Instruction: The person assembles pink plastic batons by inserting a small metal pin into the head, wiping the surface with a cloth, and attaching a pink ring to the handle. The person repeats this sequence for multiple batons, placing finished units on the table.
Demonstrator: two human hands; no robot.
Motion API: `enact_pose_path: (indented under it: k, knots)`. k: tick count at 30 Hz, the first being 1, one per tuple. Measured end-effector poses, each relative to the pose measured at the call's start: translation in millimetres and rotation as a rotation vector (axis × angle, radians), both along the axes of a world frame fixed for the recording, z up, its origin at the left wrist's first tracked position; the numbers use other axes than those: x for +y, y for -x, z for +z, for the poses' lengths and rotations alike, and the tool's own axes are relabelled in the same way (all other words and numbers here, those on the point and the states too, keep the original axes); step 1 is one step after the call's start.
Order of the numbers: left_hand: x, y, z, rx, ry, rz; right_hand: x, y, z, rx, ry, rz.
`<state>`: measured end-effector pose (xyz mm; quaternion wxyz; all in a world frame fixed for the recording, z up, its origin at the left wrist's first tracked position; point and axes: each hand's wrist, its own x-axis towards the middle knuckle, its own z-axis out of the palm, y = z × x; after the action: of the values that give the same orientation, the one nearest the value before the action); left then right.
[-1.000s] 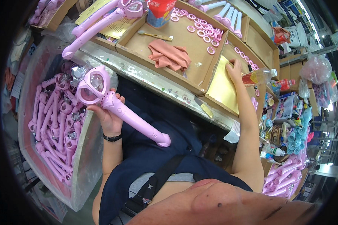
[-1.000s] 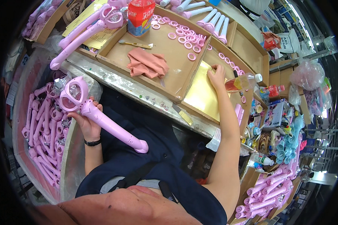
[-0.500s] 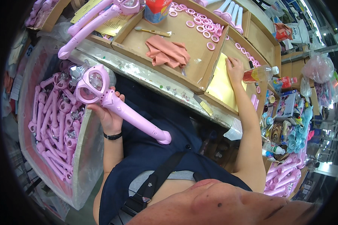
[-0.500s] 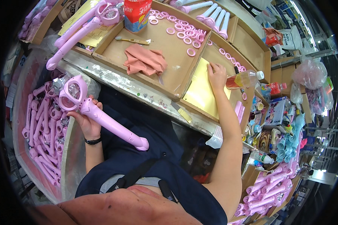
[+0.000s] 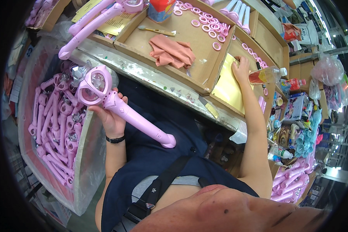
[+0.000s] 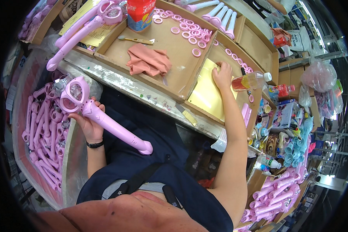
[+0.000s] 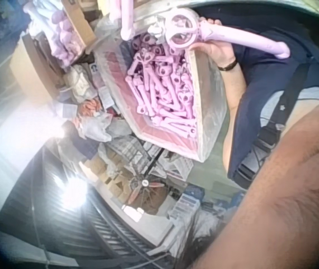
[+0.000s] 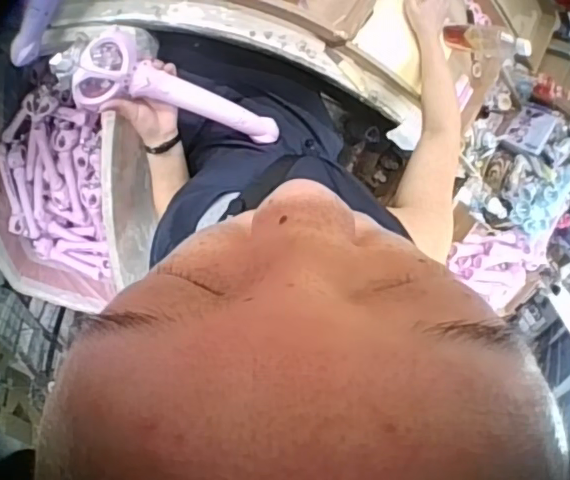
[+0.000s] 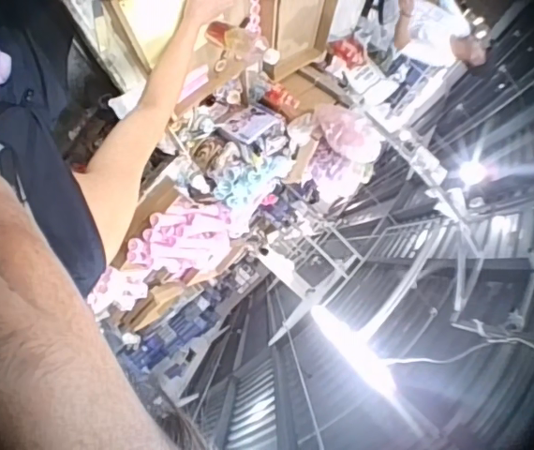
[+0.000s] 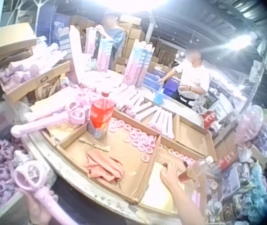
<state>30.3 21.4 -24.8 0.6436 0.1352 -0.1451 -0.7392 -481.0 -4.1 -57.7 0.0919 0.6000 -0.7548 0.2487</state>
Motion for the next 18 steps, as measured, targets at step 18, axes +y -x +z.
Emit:
enact_pose_path:
  k: [18]
  knots:
    - [1, 3, 0, -0.046, -0.038, 0.034, 6, -9, 5, -0.07, 0.074, 0.009]
